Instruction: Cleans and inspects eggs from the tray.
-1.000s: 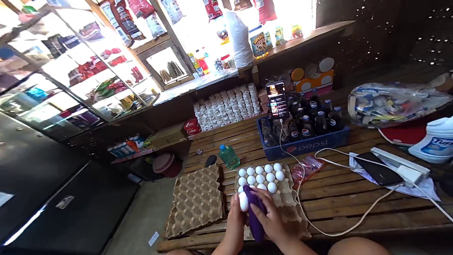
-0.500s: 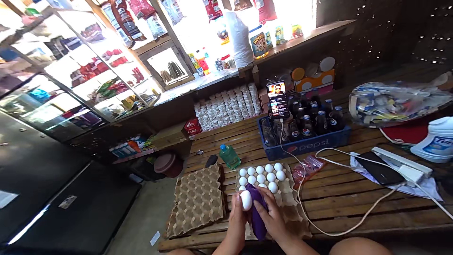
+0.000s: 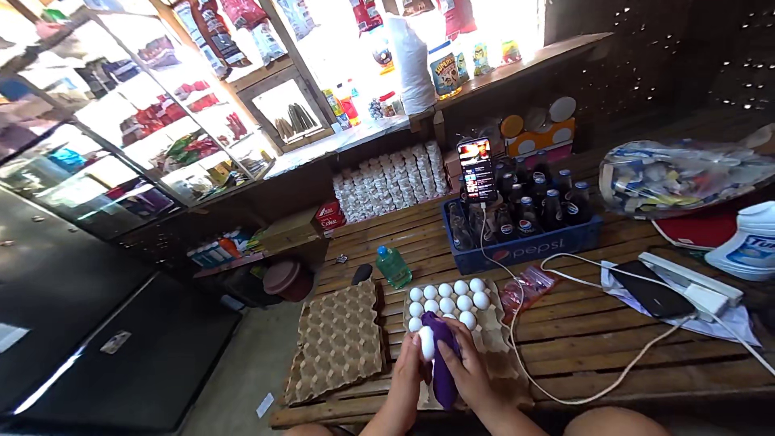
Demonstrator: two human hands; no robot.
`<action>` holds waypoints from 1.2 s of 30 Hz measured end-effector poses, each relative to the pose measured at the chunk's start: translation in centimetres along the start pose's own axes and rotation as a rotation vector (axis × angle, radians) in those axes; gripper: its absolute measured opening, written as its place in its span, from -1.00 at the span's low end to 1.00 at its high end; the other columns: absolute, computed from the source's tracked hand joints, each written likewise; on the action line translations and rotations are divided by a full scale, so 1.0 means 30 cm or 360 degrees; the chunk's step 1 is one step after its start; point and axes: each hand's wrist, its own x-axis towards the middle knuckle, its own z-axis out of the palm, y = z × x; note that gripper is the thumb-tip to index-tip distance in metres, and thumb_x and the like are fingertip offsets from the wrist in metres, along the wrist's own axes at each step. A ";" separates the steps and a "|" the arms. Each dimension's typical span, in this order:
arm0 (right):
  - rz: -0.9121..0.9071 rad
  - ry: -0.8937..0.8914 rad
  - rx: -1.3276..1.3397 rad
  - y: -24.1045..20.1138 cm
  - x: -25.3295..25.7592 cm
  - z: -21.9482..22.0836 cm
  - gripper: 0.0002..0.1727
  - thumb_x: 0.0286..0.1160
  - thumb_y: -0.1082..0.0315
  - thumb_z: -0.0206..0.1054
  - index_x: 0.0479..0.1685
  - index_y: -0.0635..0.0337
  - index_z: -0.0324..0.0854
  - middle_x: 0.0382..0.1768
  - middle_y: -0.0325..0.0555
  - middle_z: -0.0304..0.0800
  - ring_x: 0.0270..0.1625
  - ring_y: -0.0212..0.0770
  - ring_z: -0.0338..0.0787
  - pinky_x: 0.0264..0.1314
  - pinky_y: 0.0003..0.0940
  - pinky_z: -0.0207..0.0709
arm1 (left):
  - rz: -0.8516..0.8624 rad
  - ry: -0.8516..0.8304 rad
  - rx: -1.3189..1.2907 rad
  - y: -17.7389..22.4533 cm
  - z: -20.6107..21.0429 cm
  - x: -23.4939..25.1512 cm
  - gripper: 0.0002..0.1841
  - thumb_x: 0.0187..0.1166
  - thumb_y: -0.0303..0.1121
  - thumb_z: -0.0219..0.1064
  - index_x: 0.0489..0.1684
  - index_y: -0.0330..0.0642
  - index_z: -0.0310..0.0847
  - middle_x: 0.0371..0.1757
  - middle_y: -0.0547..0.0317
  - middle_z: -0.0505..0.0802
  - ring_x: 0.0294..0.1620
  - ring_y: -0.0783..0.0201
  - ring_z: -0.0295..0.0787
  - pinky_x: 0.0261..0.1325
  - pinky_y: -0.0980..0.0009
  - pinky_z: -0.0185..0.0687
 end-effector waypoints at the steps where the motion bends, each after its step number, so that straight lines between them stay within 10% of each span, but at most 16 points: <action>1: -0.0063 -0.0016 -0.0012 0.005 -0.005 0.006 -0.44 0.65 0.04 0.25 0.45 0.28 0.60 0.47 0.17 0.54 0.55 -0.19 0.53 0.59 -0.29 0.46 | -0.0018 0.0039 -0.0053 0.005 0.001 0.002 -0.50 0.84 -0.03 -0.24 0.38 -0.27 0.30 -0.18 0.15 0.79 -0.26 0.37 0.76 -0.13 0.38 0.73; 7: -0.0428 -0.0020 -0.0196 0.015 -0.006 0.016 -0.53 0.65 -0.14 0.23 0.45 -0.26 0.63 0.52 0.00 0.50 0.60 -0.21 0.47 0.62 -0.25 0.44 | 0.0185 -0.0033 0.0261 0.013 0.009 -0.006 -0.51 0.82 -0.12 -0.17 0.42 -0.36 0.30 0.02 0.12 0.72 -0.06 0.45 0.73 -0.01 0.44 0.72; 11: 0.0003 -0.0029 0.0164 -0.035 0.001 -0.003 -0.49 0.66 0.14 0.24 0.41 0.33 0.58 0.39 0.09 0.63 0.46 -0.30 0.61 0.55 -0.37 0.49 | 0.0280 -0.0177 0.0415 -0.007 -0.006 -0.009 -0.67 0.79 -0.25 -0.07 0.23 -0.32 0.38 -0.29 0.28 0.69 -0.41 0.53 0.61 -0.32 0.55 0.60; 15: 0.0174 -0.0058 0.0256 -0.058 0.001 -0.002 -0.44 0.67 0.20 0.20 0.49 0.46 0.42 0.39 0.13 0.60 0.43 -0.36 0.62 0.54 -0.45 0.47 | 0.0170 -0.0135 0.0295 0.012 -0.007 -0.016 -0.63 0.80 -0.20 -0.11 0.28 -0.31 0.37 -0.24 0.26 0.73 -0.37 0.51 0.65 -0.28 0.53 0.63; 22: -0.0552 -0.0107 -0.0287 0.036 -0.009 0.022 -0.59 0.64 -0.07 0.29 0.44 -0.40 0.58 0.59 -0.05 0.44 0.64 -0.11 0.44 0.64 -0.10 0.42 | 0.0160 0.0007 0.0181 0.000 -0.006 -0.013 -0.39 0.84 0.02 -0.29 0.50 -0.36 0.25 0.20 0.02 0.73 0.14 0.35 0.75 0.18 0.31 0.74; 27: 0.0067 -0.0060 0.0258 -0.049 0.004 -0.008 -0.47 0.64 0.16 0.27 0.45 0.35 0.53 0.40 0.06 0.64 0.47 -0.31 0.61 0.57 -0.33 0.49 | 0.0390 -0.0169 0.0521 -0.002 0.002 -0.023 -0.55 0.82 -0.14 -0.12 0.24 -0.42 0.39 -0.14 0.14 0.74 -0.23 0.49 0.70 -0.15 0.48 0.69; 30: 0.0548 0.0042 0.0450 -0.109 0.015 -0.015 -0.34 0.65 0.18 0.20 0.62 0.38 0.18 0.30 0.02 0.65 0.25 -0.44 0.73 0.38 -0.45 0.62 | 0.0386 -0.0201 0.0487 0.004 0.007 -0.026 -0.54 0.82 -0.15 -0.13 0.30 -0.43 0.38 -0.13 0.14 0.76 -0.23 0.47 0.71 -0.16 0.46 0.70; 36: -0.0382 -0.0069 -0.0071 -0.001 -0.022 0.027 -0.47 0.63 0.00 0.32 0.37 0.19 0.50 0.55 0.18 0.49 0.64 -0.12 0.47 0.67 -0.16 0.39 | 0.0060 0.0150 -0.0064 0.025 0.034 -0.013 -0.43 0.85 -0.01 -0.27 0.49 -0.34 0.25 0.15 0.04 0.75 0.12 0.33 0.77 0.21 0.29 0.73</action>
